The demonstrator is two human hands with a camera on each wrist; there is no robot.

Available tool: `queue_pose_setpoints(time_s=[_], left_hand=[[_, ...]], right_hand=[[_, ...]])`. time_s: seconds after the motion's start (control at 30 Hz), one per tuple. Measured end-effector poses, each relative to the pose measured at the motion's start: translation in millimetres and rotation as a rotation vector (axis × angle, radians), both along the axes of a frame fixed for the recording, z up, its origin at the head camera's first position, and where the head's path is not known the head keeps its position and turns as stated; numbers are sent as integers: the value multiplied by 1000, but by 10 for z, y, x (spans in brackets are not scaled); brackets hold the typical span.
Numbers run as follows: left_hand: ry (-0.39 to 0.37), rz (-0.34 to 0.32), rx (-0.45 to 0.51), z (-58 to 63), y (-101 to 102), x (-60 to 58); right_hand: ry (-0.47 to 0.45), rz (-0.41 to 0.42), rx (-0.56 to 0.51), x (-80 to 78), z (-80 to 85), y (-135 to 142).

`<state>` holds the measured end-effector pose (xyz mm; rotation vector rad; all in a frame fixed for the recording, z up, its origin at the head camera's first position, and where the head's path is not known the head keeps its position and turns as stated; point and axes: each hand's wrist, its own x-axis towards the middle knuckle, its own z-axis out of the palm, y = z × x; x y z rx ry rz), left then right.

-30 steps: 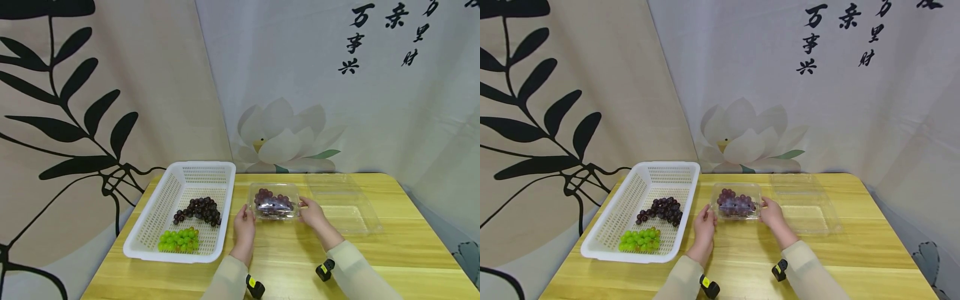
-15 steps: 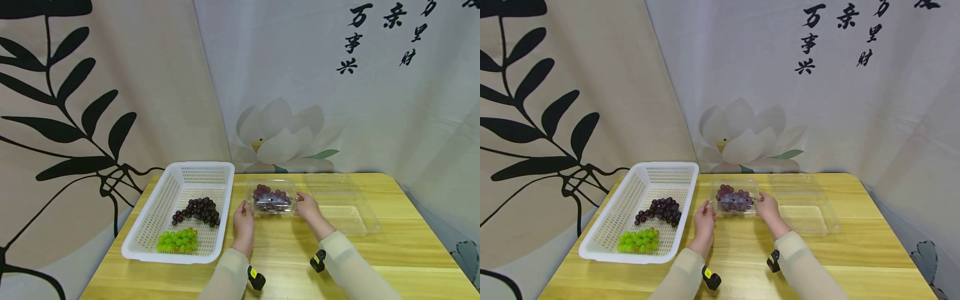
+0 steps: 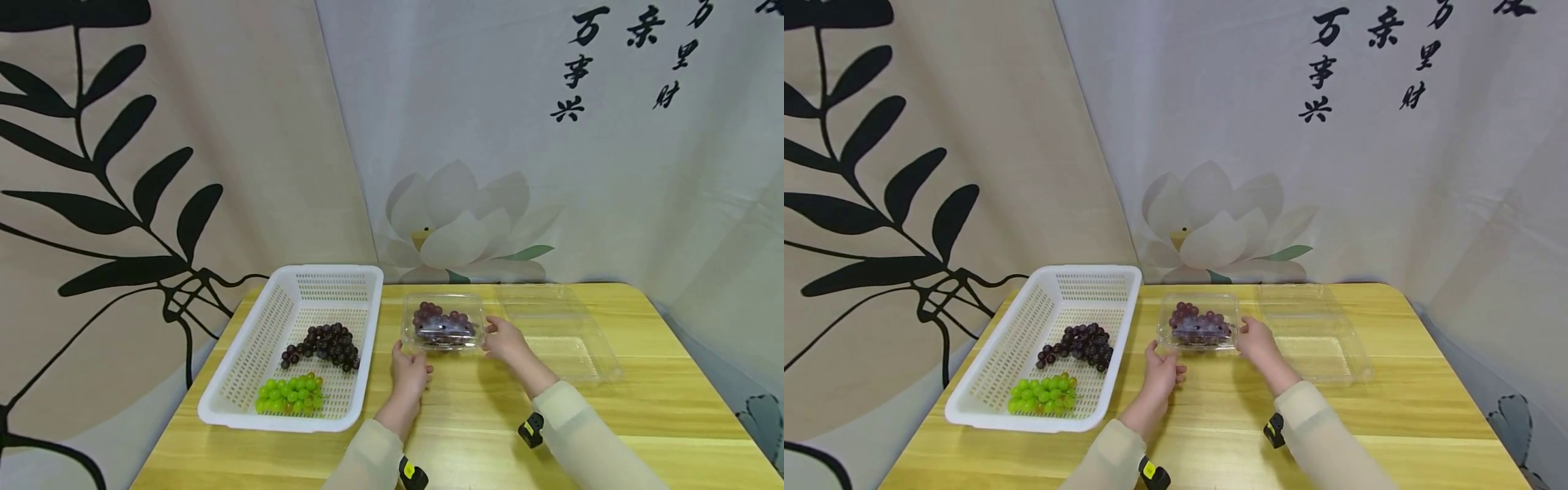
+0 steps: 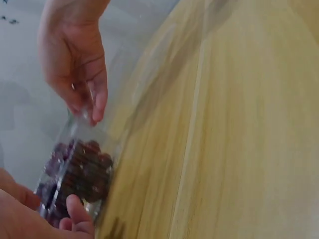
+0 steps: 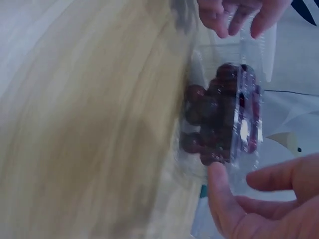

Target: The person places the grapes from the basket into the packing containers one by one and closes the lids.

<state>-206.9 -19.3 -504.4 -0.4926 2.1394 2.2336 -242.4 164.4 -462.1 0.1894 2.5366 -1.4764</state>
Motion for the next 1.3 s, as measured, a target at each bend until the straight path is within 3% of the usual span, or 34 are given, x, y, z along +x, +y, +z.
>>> queue_pose_setpoints(time_s=[0.13, 0.3, 0.37, 0.5, 0.63, 0.77, 0.87, 1.0, 1.17, 1.3], left_hand=[[-39, -82, -6, 109, 25, 146], [-96, -335, -130, 283, 16, 355], [-43, -426, -219, 341, 6, 414], [60, -543, -410, 461, -37, 488], [128, -640, -578, 631, -130, 537], [219, -717, -677, 849, -268, 576], [272, -743, -742, 1025, -405, 584], [343, -724, -849, 1220, -627, 558], [434, -716, -922, 1363, -922, 456], [472, -711, -906, 1432, -1132, 345]], right_hand=[[49, 28, 70, 82, 101, 107], [121, 10, 79, 184, 220, 295], [129, 3, 60, 217, 263, 387], [167, 4, 44, 261, 304, 604], [285, 9, 98, 295, 283, 856], [424, 0, 193, 348, 239, 1106], [472, -5, 241, 404, 208, 1272], [452, -28, 283, 453, 128, 1492], [325, -41, 303, 469, 3, 1749], [170, -30, 214, 476, -65, 1887]])
